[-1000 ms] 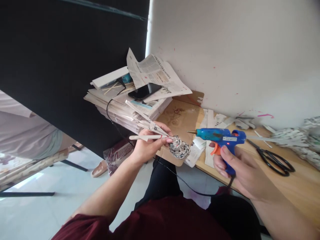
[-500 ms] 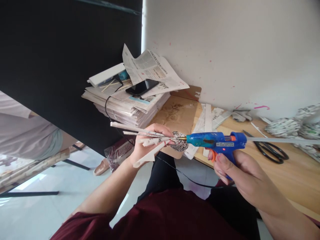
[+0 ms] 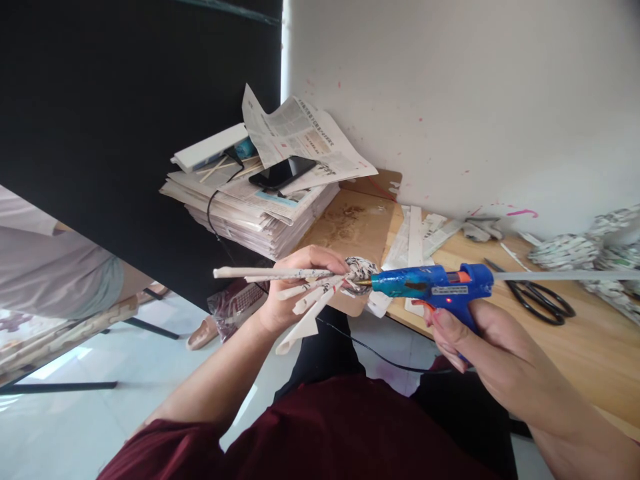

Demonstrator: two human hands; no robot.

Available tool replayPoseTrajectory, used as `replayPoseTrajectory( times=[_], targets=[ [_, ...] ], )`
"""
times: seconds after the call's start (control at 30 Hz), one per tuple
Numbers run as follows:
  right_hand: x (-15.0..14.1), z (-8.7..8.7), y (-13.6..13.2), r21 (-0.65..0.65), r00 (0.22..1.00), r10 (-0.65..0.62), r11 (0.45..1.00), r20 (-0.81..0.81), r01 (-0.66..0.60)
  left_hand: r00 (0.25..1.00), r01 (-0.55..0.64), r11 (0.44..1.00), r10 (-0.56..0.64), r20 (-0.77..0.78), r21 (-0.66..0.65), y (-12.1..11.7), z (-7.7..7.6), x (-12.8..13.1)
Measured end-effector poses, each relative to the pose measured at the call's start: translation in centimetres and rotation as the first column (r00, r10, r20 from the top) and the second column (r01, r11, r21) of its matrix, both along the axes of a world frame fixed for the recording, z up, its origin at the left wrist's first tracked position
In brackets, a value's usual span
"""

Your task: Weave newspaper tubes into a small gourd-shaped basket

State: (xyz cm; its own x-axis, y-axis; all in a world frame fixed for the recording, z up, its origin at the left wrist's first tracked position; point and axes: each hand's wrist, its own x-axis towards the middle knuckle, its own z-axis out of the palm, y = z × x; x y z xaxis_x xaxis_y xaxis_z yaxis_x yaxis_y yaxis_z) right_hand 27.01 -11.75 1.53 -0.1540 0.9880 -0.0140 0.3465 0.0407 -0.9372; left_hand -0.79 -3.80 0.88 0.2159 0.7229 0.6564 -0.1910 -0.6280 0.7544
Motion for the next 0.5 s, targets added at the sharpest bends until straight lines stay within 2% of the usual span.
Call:
replayPoseTrajectory(
  times=[0.17, 0.3, 0.5],
  targets=[
    [0.24, 0.05, -0.09, 0.004, 0.999, -0.042, 0.999, -0.003, 0.042, 1.000, -0.006, 0.999, 0.007, -0.025, 0.032, 0.45, -0.36, -0.10],
    [0.46, 0.04, -0.04, 0.020, 1.000, -0.019, 1.000, 0.022, 0.018, 0.998, 0.001, 0.999, 0.001, -0.057, 0.034, 0.14, 0.17, -0.08],
    [0.55, 0.35, -0.13, 0.043, 0.999, -0.030, 0.999, 0.034, 0.028, 0.993, -0.066, 0.997, 0.069, -0.091, 0.039, -0.12, 0.39, 0.02]
  ],
)
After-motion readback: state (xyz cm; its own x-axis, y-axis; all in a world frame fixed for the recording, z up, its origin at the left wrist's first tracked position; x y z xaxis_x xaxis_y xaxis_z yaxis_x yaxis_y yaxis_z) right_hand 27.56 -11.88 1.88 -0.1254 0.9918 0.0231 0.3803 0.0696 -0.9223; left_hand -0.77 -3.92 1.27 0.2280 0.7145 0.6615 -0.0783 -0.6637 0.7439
